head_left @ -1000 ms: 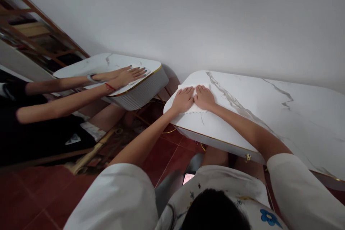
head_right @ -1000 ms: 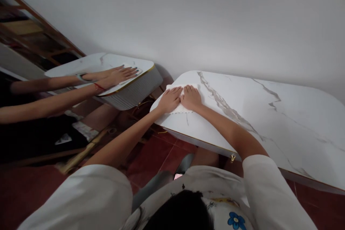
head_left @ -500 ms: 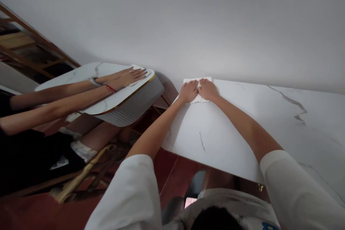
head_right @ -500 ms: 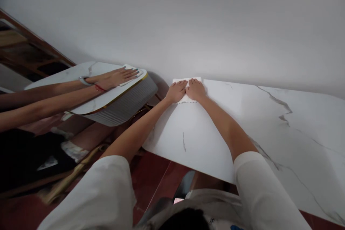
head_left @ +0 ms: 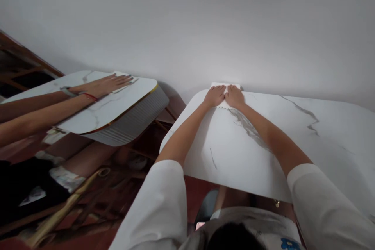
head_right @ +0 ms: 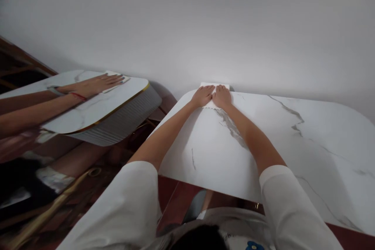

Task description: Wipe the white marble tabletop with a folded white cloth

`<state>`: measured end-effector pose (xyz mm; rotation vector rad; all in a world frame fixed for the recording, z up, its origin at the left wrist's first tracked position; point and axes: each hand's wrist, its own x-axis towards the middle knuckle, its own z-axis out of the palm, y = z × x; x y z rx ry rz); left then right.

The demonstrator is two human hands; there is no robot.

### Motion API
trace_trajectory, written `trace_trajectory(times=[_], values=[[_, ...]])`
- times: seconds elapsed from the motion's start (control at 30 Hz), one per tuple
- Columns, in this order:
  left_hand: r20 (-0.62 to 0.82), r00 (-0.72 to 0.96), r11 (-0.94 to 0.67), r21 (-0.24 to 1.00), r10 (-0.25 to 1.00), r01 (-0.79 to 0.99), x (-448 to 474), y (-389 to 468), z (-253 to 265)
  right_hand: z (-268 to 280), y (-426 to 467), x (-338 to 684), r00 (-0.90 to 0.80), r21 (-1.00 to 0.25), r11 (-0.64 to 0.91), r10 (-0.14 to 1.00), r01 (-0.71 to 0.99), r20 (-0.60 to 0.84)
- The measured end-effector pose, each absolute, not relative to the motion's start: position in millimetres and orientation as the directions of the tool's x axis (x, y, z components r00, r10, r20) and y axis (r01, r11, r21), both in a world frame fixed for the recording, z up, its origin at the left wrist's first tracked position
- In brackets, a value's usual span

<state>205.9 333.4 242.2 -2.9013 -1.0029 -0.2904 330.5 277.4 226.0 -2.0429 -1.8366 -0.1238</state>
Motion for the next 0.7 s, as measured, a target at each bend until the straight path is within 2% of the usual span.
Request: trace_trajectory(times=[0.13, 0.27, 0.5, 0.7], values=[[0.151, 0.82, -0.831, 0.018, 0.553, 0.557, 196, 320, 242, 225, 251, 317, 0.206, -0.25, -0.132, 0.931, 0.959, 0.302], [0.12, 0.835, -0.843, 0.027, 0.536, 0.537, 173, 302, 240, 226, 224, 294, 0.218, -0.279, -0.134, 0.929, 0.951, 0.3], [0.122, 0.796, -0.803, 0.019, 0.593, 0.595, 114, 250, 238, 233, 176, 239, 0.171, -0.286, -0.099, 0.955, 0.953, 0.241], [0.129, 0.749, -0.754, -0.012, 0.65, 0.657, 65, 195, 241, 234, 134, 195, 0.104, -0.318, -0.02, 0.963, 0.948, 0.25]])
